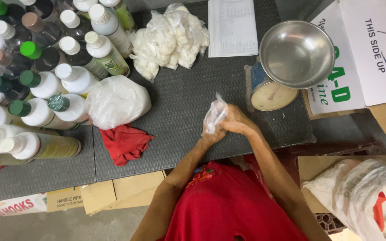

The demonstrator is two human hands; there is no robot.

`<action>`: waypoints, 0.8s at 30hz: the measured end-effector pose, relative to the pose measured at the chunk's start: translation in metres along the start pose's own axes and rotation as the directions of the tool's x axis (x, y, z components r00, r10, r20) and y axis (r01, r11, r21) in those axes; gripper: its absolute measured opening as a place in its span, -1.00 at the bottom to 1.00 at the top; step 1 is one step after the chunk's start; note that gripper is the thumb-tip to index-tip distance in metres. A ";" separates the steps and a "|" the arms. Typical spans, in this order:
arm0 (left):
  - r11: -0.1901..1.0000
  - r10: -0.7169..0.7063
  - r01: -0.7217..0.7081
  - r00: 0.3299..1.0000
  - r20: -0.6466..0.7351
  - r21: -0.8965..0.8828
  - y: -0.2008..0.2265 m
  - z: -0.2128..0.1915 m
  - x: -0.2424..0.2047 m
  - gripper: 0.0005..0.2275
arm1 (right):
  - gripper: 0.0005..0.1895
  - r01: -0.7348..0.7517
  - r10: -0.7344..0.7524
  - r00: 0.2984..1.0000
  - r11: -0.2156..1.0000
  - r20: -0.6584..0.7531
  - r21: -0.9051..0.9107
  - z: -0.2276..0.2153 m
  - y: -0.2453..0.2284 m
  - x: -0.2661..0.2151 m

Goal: The person scoops a white granular substance from a large sack into a metal bowl on a scale using a red scoop. They then transfer the substance into small plastic bags, tie them shut, and place them on the table. The process is repeated multiple times.

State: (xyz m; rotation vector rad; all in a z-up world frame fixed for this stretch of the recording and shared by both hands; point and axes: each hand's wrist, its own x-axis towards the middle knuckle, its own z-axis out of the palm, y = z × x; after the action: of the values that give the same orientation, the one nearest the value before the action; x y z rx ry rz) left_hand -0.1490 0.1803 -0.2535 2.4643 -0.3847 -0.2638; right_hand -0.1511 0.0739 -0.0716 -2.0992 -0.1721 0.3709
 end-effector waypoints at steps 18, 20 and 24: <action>0.960 0.137 -0.108 0.986 0.097 -0.260 0.008 -0.019 -0.011 -0.41 | -0.83 0.038 0.100 0.965 0.863 -0.244 0.503 -0.026 -0.003 -0.008; 0.968 0.140 -0.094 0.972 0.191 -0.231 0.015 -0.030 -0.013 -0.50 | -0.82 0.121 0.047 0.962 0.811 -0.270 0.573 -0.028 0.002 -0.008; 0.944 0.224 -0.186 0.968 0.117 -0.271 0.027 -0.028 -0.009 -0.59 | -0.81 0.099 0.063 0.966 0.804 -0.251 0.586 -0.024 0.010 -0.007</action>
State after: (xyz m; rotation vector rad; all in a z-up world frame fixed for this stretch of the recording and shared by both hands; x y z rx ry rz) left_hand -0.1557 0.1779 -0.2144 2.1357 -0.6253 -0.3823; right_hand -0.1503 0.0472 -0.0669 -1.4933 0.0776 0.1070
